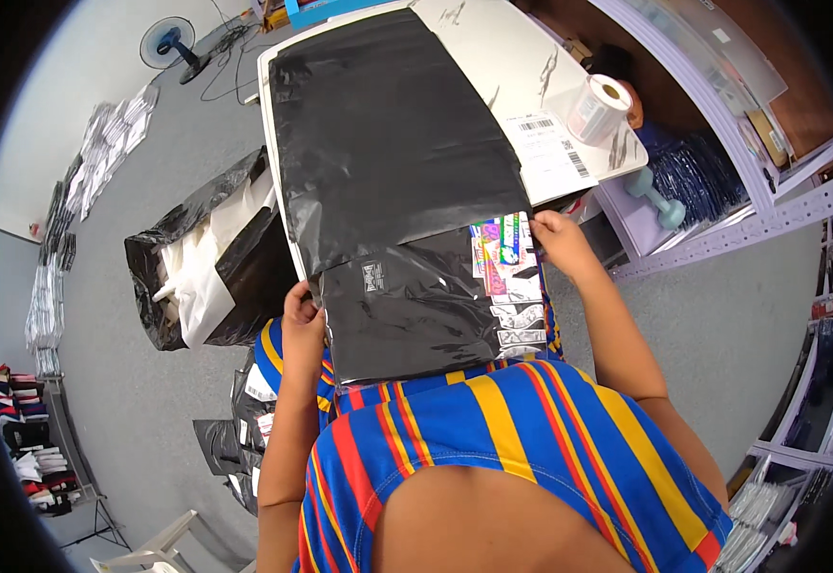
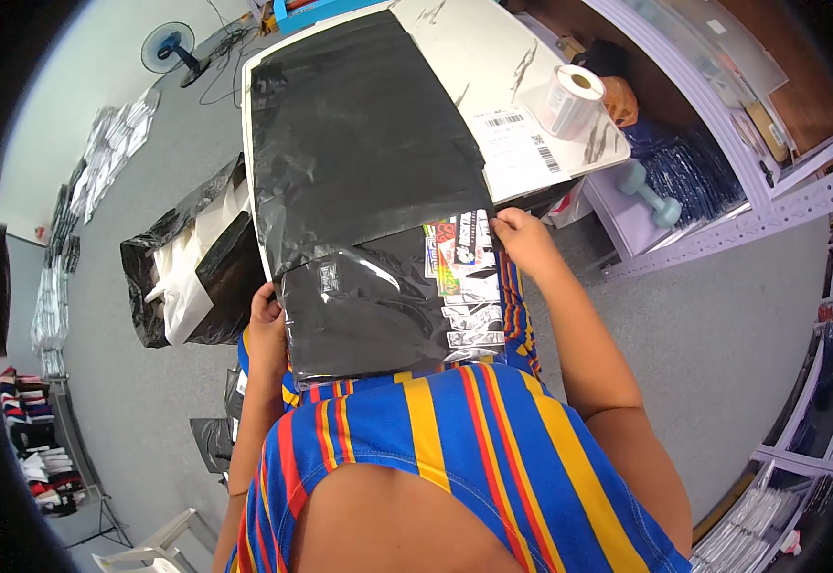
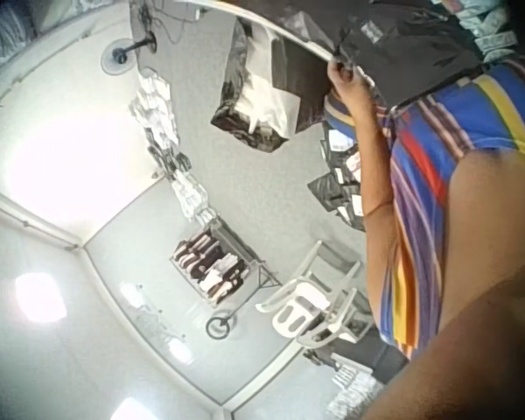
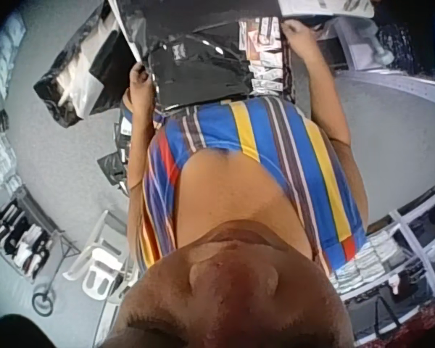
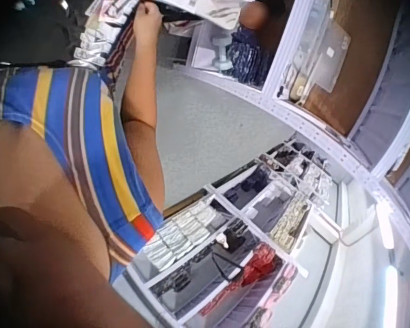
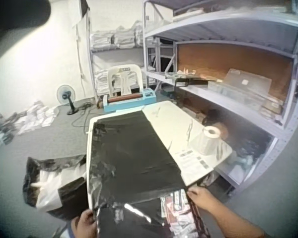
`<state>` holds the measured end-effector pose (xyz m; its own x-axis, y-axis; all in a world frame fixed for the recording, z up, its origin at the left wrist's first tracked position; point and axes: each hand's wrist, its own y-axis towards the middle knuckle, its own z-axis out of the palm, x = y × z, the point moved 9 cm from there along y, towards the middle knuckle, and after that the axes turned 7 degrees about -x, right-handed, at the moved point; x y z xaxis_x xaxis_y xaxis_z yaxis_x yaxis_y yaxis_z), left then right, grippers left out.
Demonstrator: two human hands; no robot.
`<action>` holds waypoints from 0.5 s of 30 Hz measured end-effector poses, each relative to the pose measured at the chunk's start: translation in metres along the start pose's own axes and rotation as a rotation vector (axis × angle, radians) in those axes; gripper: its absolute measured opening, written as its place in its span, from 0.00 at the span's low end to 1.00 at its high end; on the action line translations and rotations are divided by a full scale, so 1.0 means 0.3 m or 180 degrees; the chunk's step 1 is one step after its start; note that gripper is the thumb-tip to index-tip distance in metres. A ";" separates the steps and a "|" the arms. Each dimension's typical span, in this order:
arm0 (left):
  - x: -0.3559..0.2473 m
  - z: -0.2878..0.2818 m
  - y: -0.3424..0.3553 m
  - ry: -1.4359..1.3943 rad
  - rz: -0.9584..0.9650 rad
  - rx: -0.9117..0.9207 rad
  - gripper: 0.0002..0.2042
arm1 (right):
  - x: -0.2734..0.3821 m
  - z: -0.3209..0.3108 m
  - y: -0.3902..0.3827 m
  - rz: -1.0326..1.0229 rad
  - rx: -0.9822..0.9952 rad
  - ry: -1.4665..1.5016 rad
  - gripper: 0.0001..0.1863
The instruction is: The person packs white items into black shipping bags at a workstation. They seal the bags and affix shipping labels using a dispenser. The person repeats this process for multiple packages throughout the clip.
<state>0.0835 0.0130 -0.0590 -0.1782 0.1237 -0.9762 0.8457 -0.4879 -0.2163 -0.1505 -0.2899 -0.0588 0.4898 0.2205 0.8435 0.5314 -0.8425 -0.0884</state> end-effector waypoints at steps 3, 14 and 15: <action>0.027 -0.022 -0.031 0.0668 -0.0077 0.0432 0.05 | -0.024 0.055 -0.085 -0.0590 0.0655 -0.0108 0.06; -0.656 -0.063 -0.170 -0.1949 0.1229 0.1244 0.28 | 0.577 -0.393 -0.158 -0.1807 0.1088 0.2971 0.19; -0.764 -0.106 -0.166 -0.1922 0.1525 0.1148 0.26 | 0.720 -0.446 -0.157 -0.2307 0.1049 0.3178 0.23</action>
<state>0.0984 0.0365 0.1760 -0.1662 -0.5987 -0.7835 0.7044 -0.6281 0.3305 -0.1622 -0.2683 0.1984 -0.6366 -0.0078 0.7712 0.6738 -0.4921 0.5512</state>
